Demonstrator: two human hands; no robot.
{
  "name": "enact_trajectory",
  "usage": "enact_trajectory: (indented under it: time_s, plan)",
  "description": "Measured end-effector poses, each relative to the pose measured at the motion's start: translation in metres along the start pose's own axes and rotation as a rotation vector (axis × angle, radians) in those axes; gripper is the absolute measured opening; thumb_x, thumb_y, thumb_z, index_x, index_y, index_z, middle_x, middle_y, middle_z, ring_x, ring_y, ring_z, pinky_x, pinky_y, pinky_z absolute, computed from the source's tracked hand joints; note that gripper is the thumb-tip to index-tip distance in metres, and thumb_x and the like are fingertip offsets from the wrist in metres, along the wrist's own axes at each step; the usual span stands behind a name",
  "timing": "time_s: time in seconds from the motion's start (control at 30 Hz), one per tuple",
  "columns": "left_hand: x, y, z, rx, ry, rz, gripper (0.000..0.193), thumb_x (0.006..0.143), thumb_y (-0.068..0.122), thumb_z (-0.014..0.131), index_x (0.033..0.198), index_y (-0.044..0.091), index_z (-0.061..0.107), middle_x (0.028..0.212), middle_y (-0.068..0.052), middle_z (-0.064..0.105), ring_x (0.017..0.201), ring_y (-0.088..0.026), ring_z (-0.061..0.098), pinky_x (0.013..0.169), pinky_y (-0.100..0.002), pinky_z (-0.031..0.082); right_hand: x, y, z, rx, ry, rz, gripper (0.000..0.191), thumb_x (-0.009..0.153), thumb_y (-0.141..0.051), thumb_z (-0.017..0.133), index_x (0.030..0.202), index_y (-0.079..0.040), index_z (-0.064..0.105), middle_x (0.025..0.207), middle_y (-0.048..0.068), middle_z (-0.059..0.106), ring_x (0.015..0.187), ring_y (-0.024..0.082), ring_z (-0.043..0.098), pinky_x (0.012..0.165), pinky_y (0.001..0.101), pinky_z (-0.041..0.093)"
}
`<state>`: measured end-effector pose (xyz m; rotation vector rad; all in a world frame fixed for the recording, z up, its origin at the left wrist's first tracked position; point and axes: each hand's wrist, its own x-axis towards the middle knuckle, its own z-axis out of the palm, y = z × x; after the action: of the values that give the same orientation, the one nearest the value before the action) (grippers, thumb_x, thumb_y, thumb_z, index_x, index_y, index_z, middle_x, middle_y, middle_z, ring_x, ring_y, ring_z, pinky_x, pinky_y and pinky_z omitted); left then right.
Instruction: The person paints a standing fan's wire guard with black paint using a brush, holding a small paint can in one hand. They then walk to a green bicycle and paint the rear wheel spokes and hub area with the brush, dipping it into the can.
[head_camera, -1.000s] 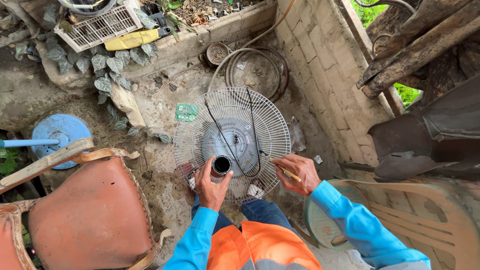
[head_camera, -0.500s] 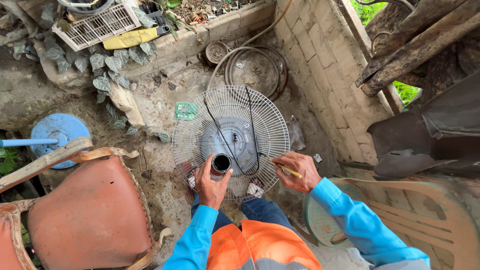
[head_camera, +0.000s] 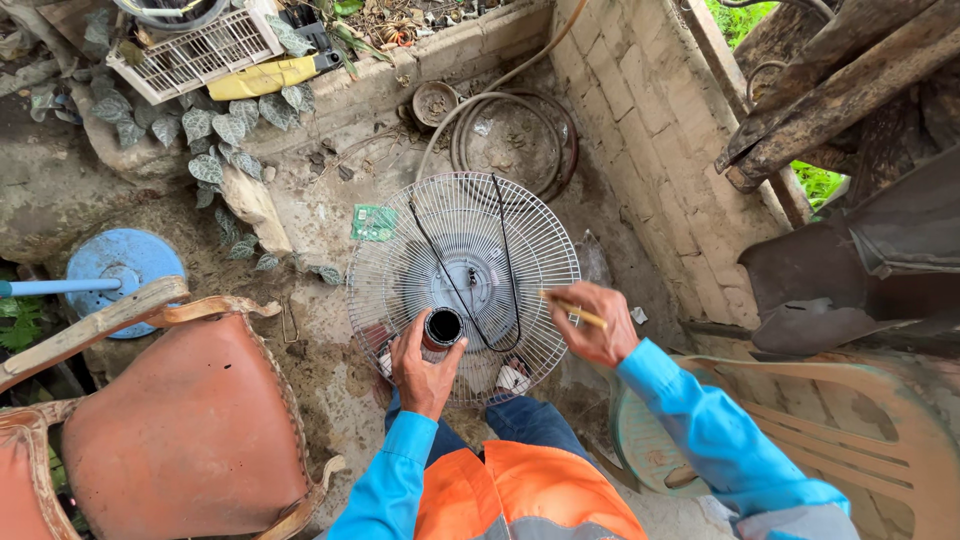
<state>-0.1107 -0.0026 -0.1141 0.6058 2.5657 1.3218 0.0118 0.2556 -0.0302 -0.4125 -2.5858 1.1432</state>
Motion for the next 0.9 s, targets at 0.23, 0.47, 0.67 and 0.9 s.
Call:
enact_trajectory:
  time_s: [0.23,0.47,0.67,0.9]
  plan:
    - [0.004,-0.001,-0.003,0.002,-0.006,-0.02,0.074,0.074,0.023,0.091,0.139,0.008,0.059,0.134,-0.014,0.066,0.127,-0.037,0.056,0.106,-0.051,0.048,0.044,0.008,0.012,-0.154,0.093,-0.033,0.022,0.089,-0.012,0.075,0.11,-0.008,0.077,0.094,0.01,0.075,0.079,0.029,0.073,0.068,0.0388,0.059]
    - [0.006,-0.005,-0.003,0.025,-0.007,-0.02,0.074,0.074,0.024,0.092,0.139,0.008,0.059,0.134,-0.014,0.065,0.127,-0.038,0.055,0.106,-0.053,0.046,0.039,0.007,0.014,-0.173,0.01,-0.13,0.022,0.088,-0.012,0.075,0.11,-0.008,0.077,0.096,0.01,0.076,0.082,0.029,0.074,0.068,0.0392,0.06]
    - [0.007,-0.006,-0.003,0.01,-0.01,-0.013,0.073,0.075,0.023,0.091,0.139,0.008,0.059,0.133,-0.014,0.066,0.126,-0.037,0.057,0.107,-0.053,0.046,0.007,-0.005,0.008,-0.178,-0.075,-0.126,0.021,0.084,-0.011,0.075,0.104,-0.006,0.076,0.09,0.011,0.075,0.076,0.029,0.073,0.064,0.0388,0.059]
    - [0.007,-0.003,0.001,0.001,0.007,0.012,0.073,0.074,0.021,0.092,0.137,0.006,0.061,0.133,-0.015,0.066,0.126,-0.038,0.057,0.104,-0.051,0.048,-0.03,-0.018,0.001,-0.143,-0.159,-0.081,0.024,0.08,-0.011,0.076,0.103,-0.007,0.076,0.08,0.011,0.071,0.07,0.031,0.069,0.059,0.042,0.056]
